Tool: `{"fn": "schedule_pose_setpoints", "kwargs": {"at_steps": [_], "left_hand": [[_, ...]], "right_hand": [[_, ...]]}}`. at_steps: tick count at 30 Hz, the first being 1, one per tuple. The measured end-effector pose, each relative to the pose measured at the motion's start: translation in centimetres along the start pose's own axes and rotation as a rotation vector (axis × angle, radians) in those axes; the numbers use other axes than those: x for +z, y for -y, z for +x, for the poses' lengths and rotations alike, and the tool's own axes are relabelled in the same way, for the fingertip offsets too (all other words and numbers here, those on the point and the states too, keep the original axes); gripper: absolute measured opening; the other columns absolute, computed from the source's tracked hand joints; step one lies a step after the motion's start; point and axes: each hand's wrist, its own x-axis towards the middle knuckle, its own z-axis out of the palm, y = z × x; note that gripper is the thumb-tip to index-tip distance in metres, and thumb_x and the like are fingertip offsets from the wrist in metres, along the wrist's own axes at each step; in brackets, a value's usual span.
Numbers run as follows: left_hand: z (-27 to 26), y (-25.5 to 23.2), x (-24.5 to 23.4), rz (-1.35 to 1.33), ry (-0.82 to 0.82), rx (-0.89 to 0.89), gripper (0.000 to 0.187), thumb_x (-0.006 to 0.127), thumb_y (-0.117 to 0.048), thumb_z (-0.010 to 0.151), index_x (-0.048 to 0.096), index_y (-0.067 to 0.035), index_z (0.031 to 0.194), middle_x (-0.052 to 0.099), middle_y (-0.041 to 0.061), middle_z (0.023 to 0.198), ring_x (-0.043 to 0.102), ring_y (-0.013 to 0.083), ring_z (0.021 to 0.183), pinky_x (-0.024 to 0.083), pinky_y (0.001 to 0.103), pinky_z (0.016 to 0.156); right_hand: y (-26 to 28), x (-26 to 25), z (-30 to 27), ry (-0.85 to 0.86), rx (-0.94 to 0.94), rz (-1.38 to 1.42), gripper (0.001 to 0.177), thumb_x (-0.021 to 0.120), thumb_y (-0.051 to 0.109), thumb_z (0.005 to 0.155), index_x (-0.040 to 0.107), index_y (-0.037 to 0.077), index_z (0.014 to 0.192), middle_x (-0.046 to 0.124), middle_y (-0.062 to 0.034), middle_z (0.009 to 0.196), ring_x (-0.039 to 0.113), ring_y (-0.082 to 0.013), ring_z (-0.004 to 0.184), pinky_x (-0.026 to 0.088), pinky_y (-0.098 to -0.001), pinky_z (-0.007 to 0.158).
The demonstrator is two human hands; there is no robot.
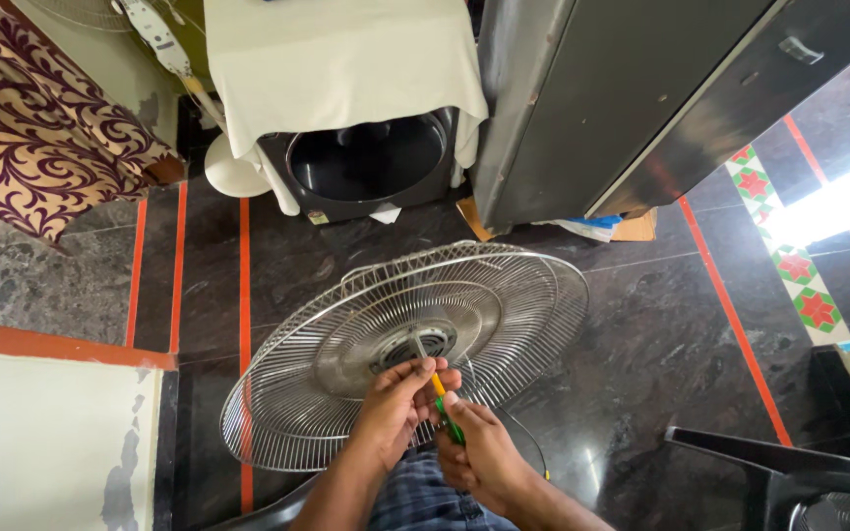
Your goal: The person uses a screwdriver to remove the central nut and then detaches the fan blades from the motor hub. The removed blades are placed into a nearby black plastic chair. The person continues to unscrew the central hub nut from the fan assembly.
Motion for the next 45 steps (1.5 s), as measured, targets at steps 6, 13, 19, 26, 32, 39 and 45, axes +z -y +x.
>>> {"fn": "schedule_pose_setpoints", "kwargs": {"at_steps": [6, 13, 19, 26, 32, 39, 45], "left_hand": [[0.1, 0.6, -0.6, 0.011, 0.0, 0.008, 0.028, 0.066, -0.025, 0.095, 0.073, -0.002, 0.11, 0.081, 0.013, 0.1, 0.075, 0.0157, 0.083, 0.052, 0.025, 0.058], [1.0, 1.6, 0.3, 0.015, 0.002, 0.1, 0.025, 0.068, -0.021, 0.096, 0.072, 0.0, 0.108, 0.08, 0.015, 0.097, 0.075, 0.018, 0.082, 0.059, 0.029, 0.067], [0.5, 0.2, 0.6, 0.026, -0.048, 0.034, 0.027, 0.068, -0.021, 0.094, 0.072, 0.0, 0.11, 0.079, 0.014, 0.096, 0.076, 0.0182, 0.083, 0.06, 0.029, 0.068], [-0.3, -1.3, 0.3, 0.023, 0.016, -0.02, 0.031, 0.064, -0.025, 0.097, 0.071, 0.001, 0.112, 0.08, 0.014, 0.096, 0.075, 0.0185, 0.08, 0.059, 0.03, 0.067], [0.1, -0.8, -0.4, 0.006, 0.114, -0.016, 0.028, 0.061, -0.024, 0.099, 0.071, -0.001, 0.113, 0.08, 0.013, 0.096, 0.074, 0.0163, 0.08, 0.055, 0.028, 0.064], [1.2, 0.6, -0.1, -0.014, 0.044, 0.01, 0.019, 0.063, -0.018, 0.098, 0.07, -0.001, 0.105, 0.078, 0.014, 0.093, 0.075, 0.0188, 0.083, 0.06, 0.03, 0.071], [1.0, -0.1, 0.5, 0.042, 0.055, 0.038, 0.019, 0.064, -0.019, 0.098, 0.071, -0.002, 0.103, 0.078, 0.014, 0.093, 0.074, 0.0198, 0.085, 0.06, 0.031, 0.071]], "right_hand": [[0.3, 1.1, -0.1, -0.119, 0.082, -0.07, 0.036, 0.047, 0.045, 0.103, 0.054, 0.01, 0.098, 0.04, -0.0013, 0.052, 0.031, -0.0123, 0.035, 0.024, -0.0277, 0.035], [0.3, -0.1, -0.2, -0.428, -0.581, -1.314, 0.03, 0.06, 0.034, 0.099, 0.05, 0.006, 0.103, 0.069, -0.0212, 0.071, 0.067, -0.0393, 0.063, 0.049, -0.0488, 0.051], [-0.2, -1.0, 1.0, -0.342, -0.521, -1.137, 0.025, 0.057, 0.029, 0.104, 0.054, 0.004, 0.101, 0.062, -0.0128, 0.067, 0.058, -0.0299, 0.059, 0.043, -0.0433, 0.05], [0.4, 0.4, 0.7, -0.11, 0.076, -0.023, 0.031, 0.049, 0.04, 0.105, 0.053, 0.011, 0.098, 0.038, 0.0008, 0.054, 0.031, -0.0106, 0.036, 0.025, -0.027, 0.034], [1.9, 1.8, -0.3, -0.072, 0.12, -0.046, 0.033, 0.046, 0.045, 0.104, 0.052, 0.012, 0.101, 0.038, -0.0016, 0.053, 0.033, -0.0123, 0.036, 0.025, -0.0276, 0.035], [1.3, 0.5, -0.2, -0.357, -0.149, -0.801, 0.029, 0.061, 0.037, 0.103, 0.059, 0.008, 0.108, 0.051, 0.0024, 0.063, 0.046, -0.0089, 0.051, 0.038, -0.0291, 0.045], [0.5, -0.6, -0.4, -0.462, -0.45, -1.369, 0.026, 0.058, 0.033, 0.103, 0.054, 0.009, 0.108, 0.054, 0.0047, 0.062, 0.049, -0.0048, 0.052, 0.039, -0.0315, 0.051]]}}
